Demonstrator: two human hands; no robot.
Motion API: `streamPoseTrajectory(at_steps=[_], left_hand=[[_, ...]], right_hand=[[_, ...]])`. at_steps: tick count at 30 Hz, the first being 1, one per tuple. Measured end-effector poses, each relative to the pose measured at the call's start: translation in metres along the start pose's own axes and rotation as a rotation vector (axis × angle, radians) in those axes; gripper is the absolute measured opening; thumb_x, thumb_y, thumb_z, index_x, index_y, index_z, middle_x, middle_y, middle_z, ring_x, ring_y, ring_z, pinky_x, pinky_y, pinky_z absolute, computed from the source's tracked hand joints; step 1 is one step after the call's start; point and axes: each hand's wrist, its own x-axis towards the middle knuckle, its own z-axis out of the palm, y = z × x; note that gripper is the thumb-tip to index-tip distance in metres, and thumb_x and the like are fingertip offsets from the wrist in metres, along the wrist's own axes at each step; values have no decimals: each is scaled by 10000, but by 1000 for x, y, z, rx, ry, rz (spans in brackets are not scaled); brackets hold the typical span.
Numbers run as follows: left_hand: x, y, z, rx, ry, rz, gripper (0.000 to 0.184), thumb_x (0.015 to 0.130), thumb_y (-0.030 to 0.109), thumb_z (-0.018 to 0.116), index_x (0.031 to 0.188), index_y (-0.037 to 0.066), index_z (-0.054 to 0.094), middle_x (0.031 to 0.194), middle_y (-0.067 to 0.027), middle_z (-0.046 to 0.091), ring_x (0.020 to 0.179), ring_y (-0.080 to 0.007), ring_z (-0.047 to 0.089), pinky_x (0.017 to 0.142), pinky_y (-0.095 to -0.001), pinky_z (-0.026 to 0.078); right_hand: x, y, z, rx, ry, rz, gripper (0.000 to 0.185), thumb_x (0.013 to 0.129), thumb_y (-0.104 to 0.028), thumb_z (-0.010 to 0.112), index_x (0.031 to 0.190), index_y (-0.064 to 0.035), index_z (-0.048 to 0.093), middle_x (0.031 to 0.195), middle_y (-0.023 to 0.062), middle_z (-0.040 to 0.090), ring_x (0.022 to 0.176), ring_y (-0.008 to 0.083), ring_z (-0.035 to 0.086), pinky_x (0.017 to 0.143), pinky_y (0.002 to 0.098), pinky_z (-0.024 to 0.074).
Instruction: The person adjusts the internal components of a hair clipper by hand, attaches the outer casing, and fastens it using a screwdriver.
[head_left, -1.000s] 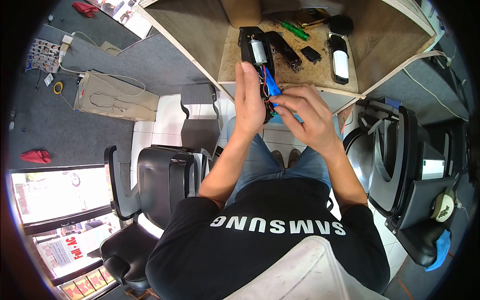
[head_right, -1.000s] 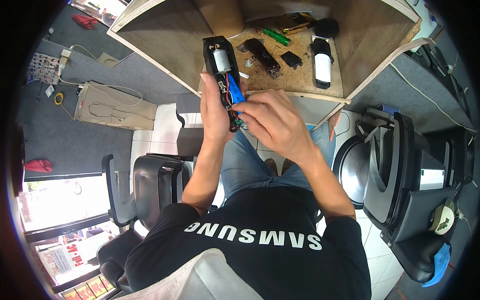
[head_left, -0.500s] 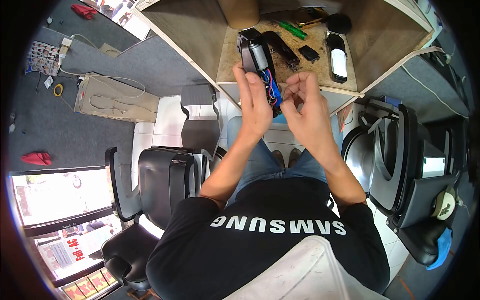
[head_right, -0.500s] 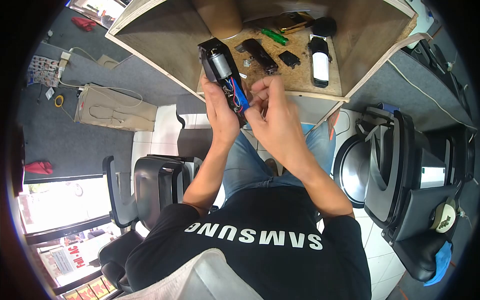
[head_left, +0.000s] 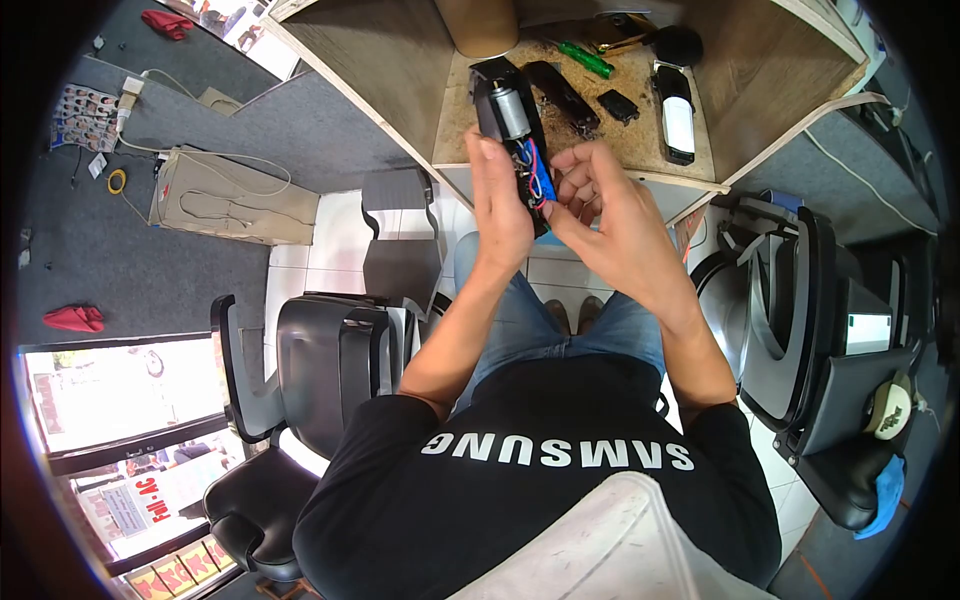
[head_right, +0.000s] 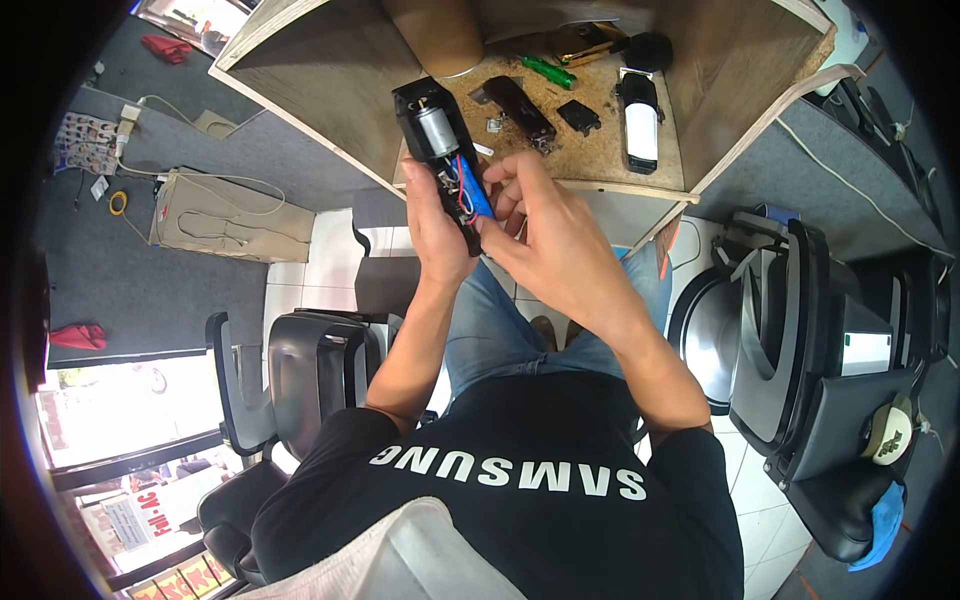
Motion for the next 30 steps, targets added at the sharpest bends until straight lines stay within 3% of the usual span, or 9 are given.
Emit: streamPoseTrajectory(at_steps=[3,6,10,11,14,17,21,24,30], left_hand=[[0,14,7,29,18,-127,554,1151,583,344,1247,69,528,951,-37,592,788,-96,563,683,-250,480],[9,18,-4,-232,-121,-376,750,1115,694,276,1118,27,619,903,-75,651,732,-146,614,640,-299,518],[15,26,-3,-337,-241,-548,796,1093,737,269,1067,31,635,838,-70,622,686,-145,575,552,-265,457],[17,14,-11,-389,-250,-564,802,1101,714,280,1147,9,659,856,-85,675,677,-137,653,547,-263,555],[16,21,-5,-316,-244,-565,804,1093,724,304,1142,4,660,856,-86,676,678,-139,662,563,-265,572],[14,24,1,-294,-156,-576,792,1087,724,334,1152,4,658,858,-86,678,680,-135,668,566,-268,576],[16,22,-7,-317,-183,-693,732,1089,703,379,1105,43,693,839,-68,702,689,-135,677,582,-294,585],[15,24,-6,-208,-151,-706,705,1084,701,409,1081,53,685,819,-64,684,686,-137,657,571,-293,562],[13,27,-5,-221,-189,-701,673,1095,676,421,1065,42,643,831,-58,640,693,-134,620,560,-302,530]], right_hand=[[2,-1,-2,-22,-17,-8,472,923,-64,789,1326,5,554,936,78,664,788,164,647,714,313,526],[5,3,-12,-122,-75,-141,542,903,-97,807,1375,-23,552,1008,108,655,871,226,686,789,378,562],[13,3,-25,-268,-153,-267,573,875,-133,844,1380,-47,586,1111,103,619,979,231,669,867,381,549],[15,4,-28,-278,-169,-257,574,869,-144,852,1375,-52,595,1134,102,611,999,233,664,882,379,546],[22,14,-30,-248,-153,-300,540,902,-142,842,1383,-68,608,1007,31,600,898,156,589,786,297,496],[27,20,-28,-38,-193,-164,409,947,-110,800,1314,-43,634,972,36,632,871,133,611,775,291,505],[32,26,-17,-96,15,-252,185,981,-65,718,1148,-5,663,812,91,686,700,179,669,653,324,541],[34,21,-17,-125,44,-217,182,975,-63,721,1142,-12,670,815,98,685,715,178,681,664,329,540],[38,21,-28,-314,-59,-417,133,975,-48,699,1103,-19,680,964,119,689,859,317,697,747,393,543]])
